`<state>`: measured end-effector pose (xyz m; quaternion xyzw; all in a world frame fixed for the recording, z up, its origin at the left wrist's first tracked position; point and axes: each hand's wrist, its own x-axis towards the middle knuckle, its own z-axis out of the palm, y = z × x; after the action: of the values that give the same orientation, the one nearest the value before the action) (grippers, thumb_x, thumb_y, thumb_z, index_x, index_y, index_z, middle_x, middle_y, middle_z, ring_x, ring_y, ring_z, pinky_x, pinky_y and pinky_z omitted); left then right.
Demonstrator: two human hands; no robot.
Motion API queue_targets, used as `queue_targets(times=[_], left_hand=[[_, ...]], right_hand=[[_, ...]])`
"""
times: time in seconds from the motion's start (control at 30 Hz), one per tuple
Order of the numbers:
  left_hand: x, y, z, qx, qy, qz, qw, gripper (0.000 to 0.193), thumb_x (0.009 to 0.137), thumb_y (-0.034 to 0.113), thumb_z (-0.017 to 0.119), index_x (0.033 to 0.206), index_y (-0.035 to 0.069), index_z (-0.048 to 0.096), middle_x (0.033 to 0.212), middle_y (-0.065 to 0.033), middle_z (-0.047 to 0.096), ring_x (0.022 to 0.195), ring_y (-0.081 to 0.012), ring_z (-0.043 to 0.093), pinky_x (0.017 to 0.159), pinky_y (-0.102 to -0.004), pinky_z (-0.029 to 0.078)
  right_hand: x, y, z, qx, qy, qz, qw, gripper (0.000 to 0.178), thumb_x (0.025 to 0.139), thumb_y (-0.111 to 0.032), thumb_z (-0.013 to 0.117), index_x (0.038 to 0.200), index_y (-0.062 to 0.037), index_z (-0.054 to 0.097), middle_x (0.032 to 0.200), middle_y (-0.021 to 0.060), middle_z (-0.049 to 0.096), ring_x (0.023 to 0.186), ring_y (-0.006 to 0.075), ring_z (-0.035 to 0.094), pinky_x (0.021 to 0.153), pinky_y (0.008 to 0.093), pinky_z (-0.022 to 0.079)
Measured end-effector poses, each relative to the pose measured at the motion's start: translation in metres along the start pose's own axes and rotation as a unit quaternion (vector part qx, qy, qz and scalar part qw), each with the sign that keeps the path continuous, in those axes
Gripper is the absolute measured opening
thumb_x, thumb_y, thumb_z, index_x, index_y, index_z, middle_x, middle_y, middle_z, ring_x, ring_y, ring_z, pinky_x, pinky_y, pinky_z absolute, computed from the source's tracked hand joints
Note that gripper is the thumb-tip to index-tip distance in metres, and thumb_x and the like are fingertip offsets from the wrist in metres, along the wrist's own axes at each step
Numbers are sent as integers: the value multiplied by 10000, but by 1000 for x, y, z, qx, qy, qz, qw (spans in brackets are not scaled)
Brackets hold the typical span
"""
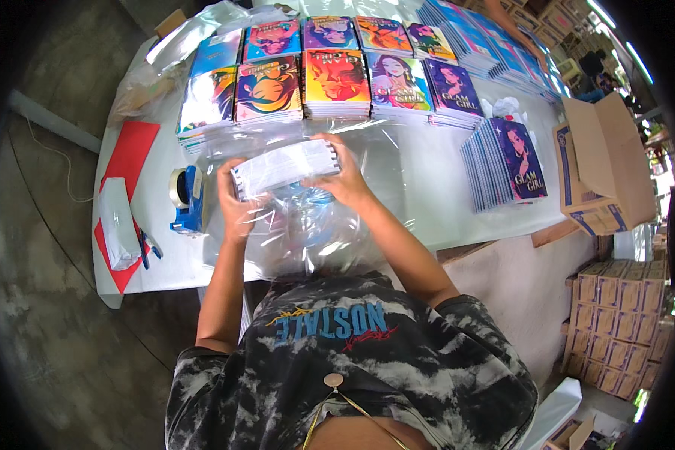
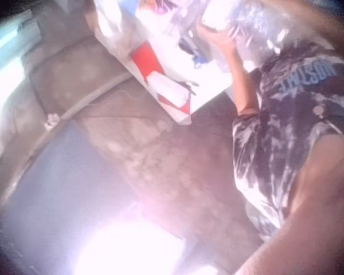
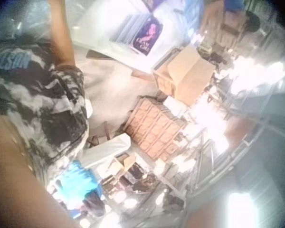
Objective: The person places stacks of spiral-bound notebooks into clear plastic bags and seals them using a tape dispenser. The notebooks feature colorful 'Glam Girl' covers. The person repeatedly picks up stacks, inserts them into bags, and applies tape to seal the packages.
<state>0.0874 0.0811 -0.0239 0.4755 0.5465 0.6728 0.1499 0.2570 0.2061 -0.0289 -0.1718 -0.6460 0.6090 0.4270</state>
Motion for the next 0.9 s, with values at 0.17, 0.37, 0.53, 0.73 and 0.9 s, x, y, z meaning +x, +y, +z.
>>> queue_targets(times=[0.17,0.37,0.53,0.73,0.9], left_hand=[[55,53,11,213,-3,143,967,208,713,81,760,728,44,556,663,-46,555,641,-78,506,570,-236,413],[108,93,-16,58,211,190,957,421,929,399,464,1015,-8,530,635,6,443,481,-52,353,432,-208,272],[34,24,-44,22,66,11,997,735,900,559,395,1344,-22,326,1307,-166,405,1126,-252,463,898,-373,407],[-31,39,27,148,86,-103,980,376,912,176,525,1258,32,505,1328,-178,449,1291,-314,334,1034,-392,297],[-32,46,35,497,85,65,861,301,809,110,644,1108,144,652,1265,-69,533,1199,-307,419,977,-410,321]], right_hand=[[44,-33,5,-217,27,-193,957,251,737,-102,741,681,-26,509,591,25,504,577,121,463,558,286,392],[84,-135,-8,-126,317,-311,887,206,848,-67,467,661,-37,549,619,4,520,507,80,437,448,227,329],[-10,-87,8,-203,-53,-416,885,234,882,-202,508,879,14,599,759,101,600,700,226,560,642,342,450],[13,-63,44,-527,-188,-163,813,403,897,-232,481,1202,32,492,1259,194,488,1208,349,424,1025,453,294],[42,-37,51,-503,-112,-176,839,414,880,-132,481,1246,59,445,1332,234,417,1233,375,406,1032,474,270]])
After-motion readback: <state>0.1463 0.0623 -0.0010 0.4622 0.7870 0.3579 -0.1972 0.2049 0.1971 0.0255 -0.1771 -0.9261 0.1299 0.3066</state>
